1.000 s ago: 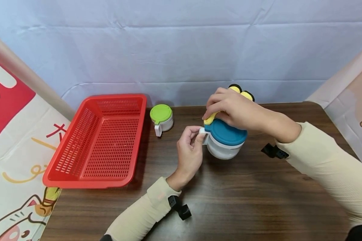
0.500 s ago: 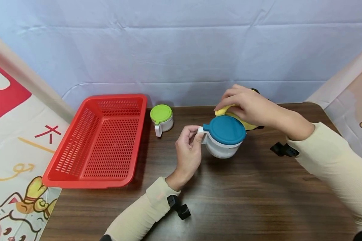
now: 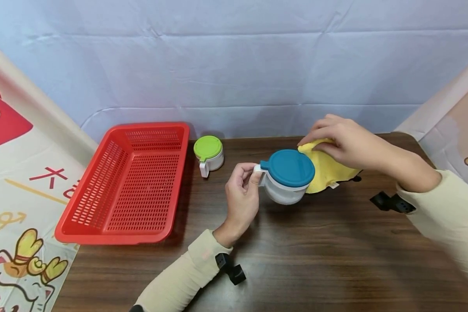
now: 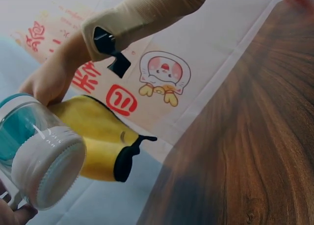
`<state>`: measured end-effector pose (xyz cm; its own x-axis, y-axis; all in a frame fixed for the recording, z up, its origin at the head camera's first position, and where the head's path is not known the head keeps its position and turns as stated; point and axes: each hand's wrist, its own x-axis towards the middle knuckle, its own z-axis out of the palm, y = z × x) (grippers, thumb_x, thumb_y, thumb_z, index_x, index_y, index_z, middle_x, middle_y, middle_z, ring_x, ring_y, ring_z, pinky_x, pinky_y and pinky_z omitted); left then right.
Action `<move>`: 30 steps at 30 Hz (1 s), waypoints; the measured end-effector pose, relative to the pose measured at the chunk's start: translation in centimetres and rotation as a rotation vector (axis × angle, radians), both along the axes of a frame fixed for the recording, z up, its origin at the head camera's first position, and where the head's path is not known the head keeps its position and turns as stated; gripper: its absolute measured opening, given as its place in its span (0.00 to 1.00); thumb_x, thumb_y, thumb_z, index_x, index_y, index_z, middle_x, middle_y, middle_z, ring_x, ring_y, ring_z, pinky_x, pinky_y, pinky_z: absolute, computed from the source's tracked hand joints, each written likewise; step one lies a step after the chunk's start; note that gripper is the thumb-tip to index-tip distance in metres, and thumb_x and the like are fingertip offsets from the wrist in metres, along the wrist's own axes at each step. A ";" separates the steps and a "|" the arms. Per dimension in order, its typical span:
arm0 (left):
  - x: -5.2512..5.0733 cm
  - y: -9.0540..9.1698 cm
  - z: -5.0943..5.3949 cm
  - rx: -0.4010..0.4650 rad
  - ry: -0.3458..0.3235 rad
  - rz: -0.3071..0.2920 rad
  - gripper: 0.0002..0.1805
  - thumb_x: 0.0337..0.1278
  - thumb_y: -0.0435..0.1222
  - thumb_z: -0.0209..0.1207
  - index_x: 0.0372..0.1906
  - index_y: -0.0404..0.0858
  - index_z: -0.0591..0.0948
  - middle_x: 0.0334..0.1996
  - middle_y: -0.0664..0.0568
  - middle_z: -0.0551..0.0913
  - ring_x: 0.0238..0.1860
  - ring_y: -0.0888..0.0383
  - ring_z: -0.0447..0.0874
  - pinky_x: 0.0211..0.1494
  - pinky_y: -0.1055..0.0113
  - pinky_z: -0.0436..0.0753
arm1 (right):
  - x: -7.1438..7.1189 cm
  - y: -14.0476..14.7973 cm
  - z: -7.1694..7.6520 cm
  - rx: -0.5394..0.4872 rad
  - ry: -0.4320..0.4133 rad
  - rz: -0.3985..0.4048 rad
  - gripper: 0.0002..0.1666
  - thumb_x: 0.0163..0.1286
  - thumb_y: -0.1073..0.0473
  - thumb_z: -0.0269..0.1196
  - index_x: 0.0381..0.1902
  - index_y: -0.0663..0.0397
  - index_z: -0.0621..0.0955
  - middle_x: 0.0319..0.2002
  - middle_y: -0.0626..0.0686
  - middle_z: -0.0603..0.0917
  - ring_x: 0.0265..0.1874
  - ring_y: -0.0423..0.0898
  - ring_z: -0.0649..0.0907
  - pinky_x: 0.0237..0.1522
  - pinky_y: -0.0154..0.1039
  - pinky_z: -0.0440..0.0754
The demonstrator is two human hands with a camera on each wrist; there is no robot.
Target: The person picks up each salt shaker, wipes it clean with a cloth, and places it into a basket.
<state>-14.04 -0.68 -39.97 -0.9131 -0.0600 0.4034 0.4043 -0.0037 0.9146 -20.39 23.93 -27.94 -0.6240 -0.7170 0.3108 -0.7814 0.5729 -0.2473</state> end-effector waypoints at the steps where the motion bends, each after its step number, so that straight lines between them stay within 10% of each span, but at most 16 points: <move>1: 0.0 0.0 0.0 0.000 -0.002 0.002 0.09 0.74 0.32 0.56 0.49 0.28 0.77 0.47 0.40 0.86 0.49 0.57 0.84 0.54 0.64 0.83 | 0.2 0.2 0.0 -0.001 0.001 -0.005 0.22 0.59 0.77 0.70 0.45 0.48 0.89 0.42 0.44 0.86 0.41 0.45 0.77 0.38 0.40 0.75; 30: -0.2 -0.2 0.2 0.027 -0.017 0.011 0.09 0.74 0.31 0.57 0.49 0.27 0.77 0.46 0.40 0.86 0.47 0.58 0.83 0.50 0.67 0.81 | 2.6 1.3 -0.2 -0.087 0.005 0.018 0.27 0.52 0.77 0.75 0.45 0.44 0.87 0.42 0.40 0.86 0.41 0.36 0.75 0.37 0.28 0.70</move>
